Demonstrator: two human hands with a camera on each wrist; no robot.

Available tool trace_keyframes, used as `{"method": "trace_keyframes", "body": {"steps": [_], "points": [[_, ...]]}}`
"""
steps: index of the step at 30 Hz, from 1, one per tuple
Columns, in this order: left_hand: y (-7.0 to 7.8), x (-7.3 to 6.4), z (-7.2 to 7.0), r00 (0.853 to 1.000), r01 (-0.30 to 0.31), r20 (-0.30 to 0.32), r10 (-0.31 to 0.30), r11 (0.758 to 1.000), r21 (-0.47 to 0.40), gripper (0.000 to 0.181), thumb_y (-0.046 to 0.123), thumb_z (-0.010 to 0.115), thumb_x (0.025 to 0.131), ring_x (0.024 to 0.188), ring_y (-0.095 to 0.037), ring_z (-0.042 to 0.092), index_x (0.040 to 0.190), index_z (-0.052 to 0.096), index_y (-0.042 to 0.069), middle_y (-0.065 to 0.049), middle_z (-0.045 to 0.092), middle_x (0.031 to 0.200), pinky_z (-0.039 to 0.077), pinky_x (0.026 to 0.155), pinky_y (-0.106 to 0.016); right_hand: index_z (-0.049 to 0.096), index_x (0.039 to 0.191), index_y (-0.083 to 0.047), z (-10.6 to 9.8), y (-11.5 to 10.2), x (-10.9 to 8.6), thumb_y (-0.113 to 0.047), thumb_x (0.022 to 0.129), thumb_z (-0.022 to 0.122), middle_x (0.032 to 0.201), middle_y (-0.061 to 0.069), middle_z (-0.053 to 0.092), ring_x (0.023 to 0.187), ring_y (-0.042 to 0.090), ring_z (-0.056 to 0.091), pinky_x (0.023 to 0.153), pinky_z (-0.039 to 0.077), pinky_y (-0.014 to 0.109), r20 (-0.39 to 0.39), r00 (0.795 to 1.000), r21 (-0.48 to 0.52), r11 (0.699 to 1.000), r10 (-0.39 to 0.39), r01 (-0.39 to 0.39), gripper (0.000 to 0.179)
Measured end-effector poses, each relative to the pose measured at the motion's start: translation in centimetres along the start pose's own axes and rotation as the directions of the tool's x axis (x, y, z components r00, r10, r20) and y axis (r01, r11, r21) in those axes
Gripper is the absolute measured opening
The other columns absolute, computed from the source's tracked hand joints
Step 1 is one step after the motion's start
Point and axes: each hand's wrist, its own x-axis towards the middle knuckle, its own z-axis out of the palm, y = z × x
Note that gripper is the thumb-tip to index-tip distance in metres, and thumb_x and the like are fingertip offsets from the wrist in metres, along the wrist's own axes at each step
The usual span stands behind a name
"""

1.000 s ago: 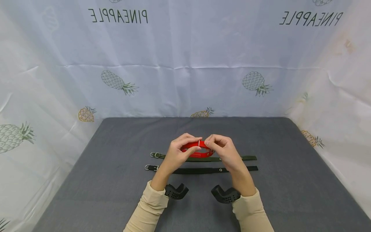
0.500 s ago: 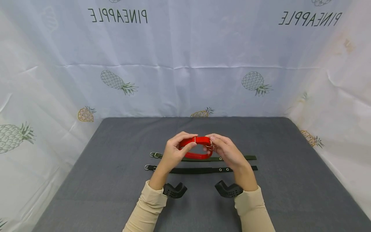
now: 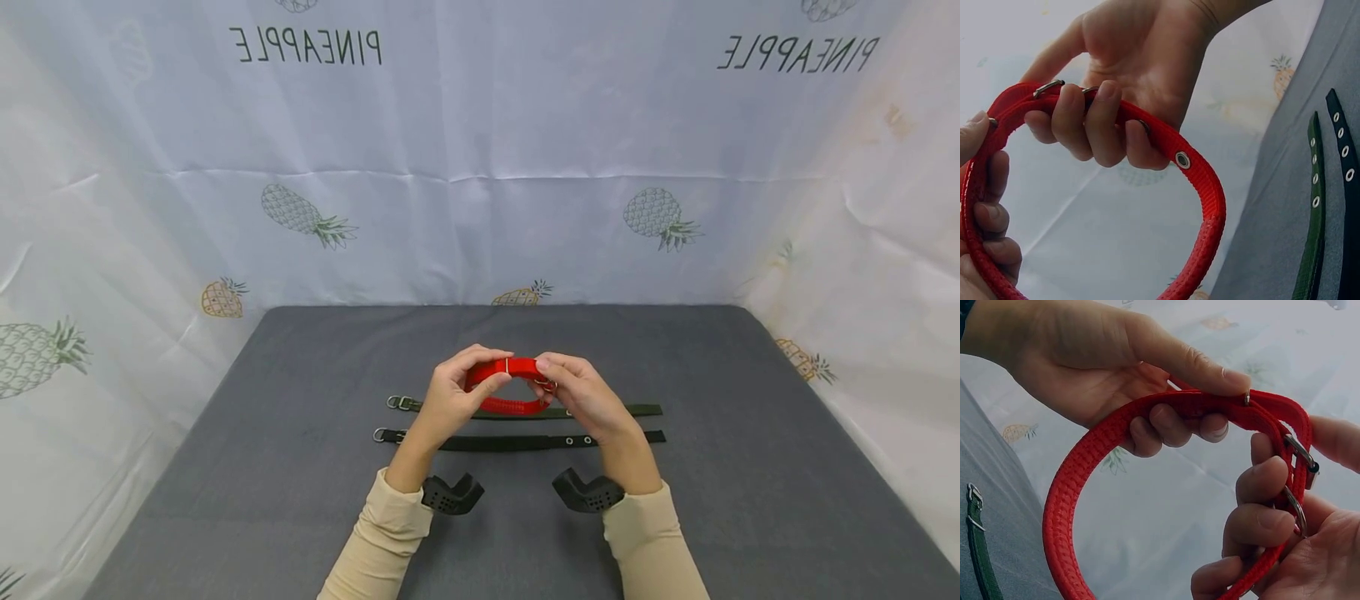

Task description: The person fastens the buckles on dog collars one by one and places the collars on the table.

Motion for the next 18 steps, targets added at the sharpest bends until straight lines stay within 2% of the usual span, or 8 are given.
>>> {"method": "trace_keyframes", "body": {"steps": [5,11,13,18], "points": [[-0.03,-0.03,0.13,1.000,0.006,0.001,-0.006,1.000,0.000,0.026,0.006,0.069,0.088,0.075,-0.003,0.054,0.112,0.066,-0.003,-0.019,0.065,0.099,0.050,0.064,-0.018,0.060,0.083,-0.019,0.27,-0.22,0.01,-0.023,0.102,0.045,0.072,-0.005,0.049,0.068,0.013,0.040,0.066,0.036,0.029,-0.049,0.999,-0.014,1.000,0.011,-0.012,0.025],[-0.12,-0.09,0.15,1.000,0.004,0.009,-0.003,1.000,-0.004,0.026,0.005,0.069,0.087,0.074,-0.002,0.054,0.112,0.065,-0.003,-0.020,0.065,0.098,0.050,0.062,-0.018,0.060,0.081,-0.016,0.47,0.01,0.06,-0.017,0.100,0.049,0.067,0.000,0.042,0.061,0.015,0.035,0.062,0.035,0.028,-0.091,0.994,-0.035,0.998,-0.057,0.054,0.022],[-0.12,-0.12,0.16,1.000,0.007,0.011,-0.007,1.000,-0.004,0.027,-0.002,0.069,0.085,0.075,-0.002,0.055,0.112,0.065,-0.002,-0.019,0.065,0.097,0.051,0.062,-0.019,0.060,0.080,-0.015,0.53,0.09,0.07,-0.016,0.100,0.051,0.065,0.002,0.038,0.060,0.016,0.033,0.061,0.035,0.028,-0.102,0.992,-0.040,0.997,-0.075,0.071,0.021],[-0.12,-0.07,0.12,1.000,-0.006,0.024,0.006,1.000,-0.007,0.026,0.001,0.069,0.086,0.076,-0.003,0.056,0.112,0.065,-0.002,-0.020,0.064,0.098,0.053,0.064,-0.020,0.060,0.077,-0.017,0.72,0.12,0.17,-0.014,0.097,0.055,0.062,0.004,0.036,0.059,0.017,0.034,0.059,0.035,0.028,-0.135,0.985,-0.050,0.993,-0.109,0.104,0.021]]}}
